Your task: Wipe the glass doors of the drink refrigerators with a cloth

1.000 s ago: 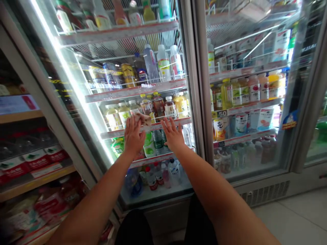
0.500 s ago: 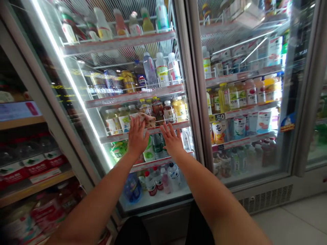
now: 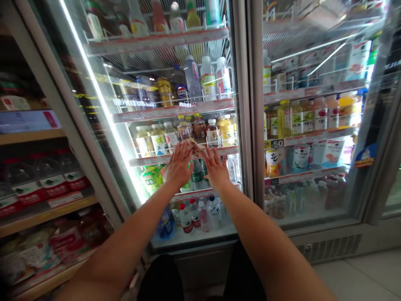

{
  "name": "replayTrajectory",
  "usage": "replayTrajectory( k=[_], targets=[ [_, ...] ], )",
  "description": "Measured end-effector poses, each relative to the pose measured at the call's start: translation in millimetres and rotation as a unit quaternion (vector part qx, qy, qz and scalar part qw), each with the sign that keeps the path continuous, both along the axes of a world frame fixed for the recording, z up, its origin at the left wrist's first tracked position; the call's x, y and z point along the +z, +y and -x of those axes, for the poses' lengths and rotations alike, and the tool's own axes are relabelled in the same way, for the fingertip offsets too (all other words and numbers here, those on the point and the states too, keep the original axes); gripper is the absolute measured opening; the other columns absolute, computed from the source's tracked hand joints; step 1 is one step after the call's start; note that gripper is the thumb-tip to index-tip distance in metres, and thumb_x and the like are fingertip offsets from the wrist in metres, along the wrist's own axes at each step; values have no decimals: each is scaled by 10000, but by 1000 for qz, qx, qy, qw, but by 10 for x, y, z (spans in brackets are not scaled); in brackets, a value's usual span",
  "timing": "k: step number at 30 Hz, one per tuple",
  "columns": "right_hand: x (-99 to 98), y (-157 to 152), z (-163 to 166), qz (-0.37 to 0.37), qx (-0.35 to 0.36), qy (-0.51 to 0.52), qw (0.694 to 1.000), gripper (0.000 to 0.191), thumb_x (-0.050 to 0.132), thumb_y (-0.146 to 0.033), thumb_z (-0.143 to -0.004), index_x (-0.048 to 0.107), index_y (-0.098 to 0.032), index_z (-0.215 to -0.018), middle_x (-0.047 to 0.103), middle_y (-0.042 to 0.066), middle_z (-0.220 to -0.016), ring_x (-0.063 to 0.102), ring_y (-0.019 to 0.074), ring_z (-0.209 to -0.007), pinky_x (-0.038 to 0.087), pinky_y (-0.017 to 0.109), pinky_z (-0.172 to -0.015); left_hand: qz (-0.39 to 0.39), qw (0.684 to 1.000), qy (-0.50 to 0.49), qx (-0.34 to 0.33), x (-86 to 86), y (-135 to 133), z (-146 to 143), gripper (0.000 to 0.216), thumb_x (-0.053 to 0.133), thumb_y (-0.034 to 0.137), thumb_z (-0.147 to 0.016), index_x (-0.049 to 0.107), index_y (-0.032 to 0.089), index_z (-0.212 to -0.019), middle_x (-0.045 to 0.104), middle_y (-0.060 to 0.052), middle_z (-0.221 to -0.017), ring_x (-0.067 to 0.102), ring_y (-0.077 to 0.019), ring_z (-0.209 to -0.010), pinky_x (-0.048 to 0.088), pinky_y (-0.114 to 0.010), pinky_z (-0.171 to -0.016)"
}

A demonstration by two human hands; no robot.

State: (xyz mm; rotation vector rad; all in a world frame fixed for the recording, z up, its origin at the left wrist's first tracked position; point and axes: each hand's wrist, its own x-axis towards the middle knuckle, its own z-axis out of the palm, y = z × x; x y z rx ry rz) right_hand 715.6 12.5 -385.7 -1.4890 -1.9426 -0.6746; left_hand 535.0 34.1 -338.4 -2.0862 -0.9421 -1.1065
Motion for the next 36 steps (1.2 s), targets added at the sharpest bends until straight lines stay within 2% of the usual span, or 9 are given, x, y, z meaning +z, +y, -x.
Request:
replayTrajectory(
  k=[6,8,13,15,20,22,27,33,36],
  targets=[
    [-20,31,-28,11,1,-4,1000,1118,723,-289,-852,-98,-253,-1610,-48,78,-1692,-36,313,-1567,172,650,-1223,-27,993,-114,26,260,72,199,571,495,272,-935,448,160,-1492,192,-52,-1688,90,-300,-1571,143,-507,-1294],
    [-18,25,-29,15,-4,-6,1000,1116,729,-289,-849,-83,-240,-1613,-41,83,-1696,-47,311,-1568,157,646,-1228,-27,993,-112,30,204,60,258,565,481,268,-942,444,160,-1495,178,-49,-1691,84,-293,-1572,143,-503,-1294],
    [-10,-14,-16,7,-4,-7,1000,1087,744,-296,-842,-4,-213,-1626,-19,102,-1699,-46,324,-1569,163,638,-1229,7,1000,3,21,-206,-31,387,574,524,232,-901,488,207,-1473,272,-43,-1663,152,-276,-1563,180,-487,-1293],
    [-9,-17,-14,8,-3,-8,1000,1080,742,-296,-846,0,-220,-1627,-11,101,-1699,-40,322,-1569,169,639,-1227,4,1000,9,23,-202,-16,457,556,512,222,-904,508,215,-1460,302,-36,-1652,183,-270,-1557,199,-476,-1291],
    [-12,-1,-15,21,-16,-12,1000,1087,719,-302,-868,-68,-233,-1615,-44,87,-1697,-49,319,-1568,162,638,-1231,-11,994,-100,51,10,58,651,578,511,250,-914,472,223,-1490,228,-22,-1678,138,-298,-1565,163,-504,-1298],
    [-22,10,-16,19,-19,-17,999,1111,707,-314,-880,-140,-236,-1595,-75,82,-1694,-74,317,-1565,163,642,-1229,-13,993,-97,62,-81,32,705,583,500,243,-919,460,204,-1499,222,-42,-1679,125,-305,-1567,171,-517,-1293],
    [-50,36,-20,17,-20,-20,999,1186,721,-341,-878,-256,-257,-1545,-126,71,-1684,-118,309,-1557,158,646,-1228,-13,996,4,84,-439,-68,815,569,473,214,-930,455,168,-1497,267,-90,-1661,156,-298,-1561,249,-516,-1263],
    [-48,43,-23,33,-28,-18,999,1170,719,-357,-885,-239,-260,-1550,-122,60,-1687,-111,304,-1561,146,634,-1236,-44,990,-88,103,-189,68,1037,567,482,273,-942,454,131,-1490,209,-118,-1677,108,-320,-1567,207,-536,-1279],
    [-55,51,-22,32,-29,-19,999,1165,710,-360,-891,-245,-261,-1551,-129,64,-1686,-119,304,-1560,141,640,-1234,-36,989,-94,107,-313,57,1116,584,498,253,-926,442,130,-1495,189,-117,-1684,99,-326,-1567,201,-538,-1281]
  ],
)
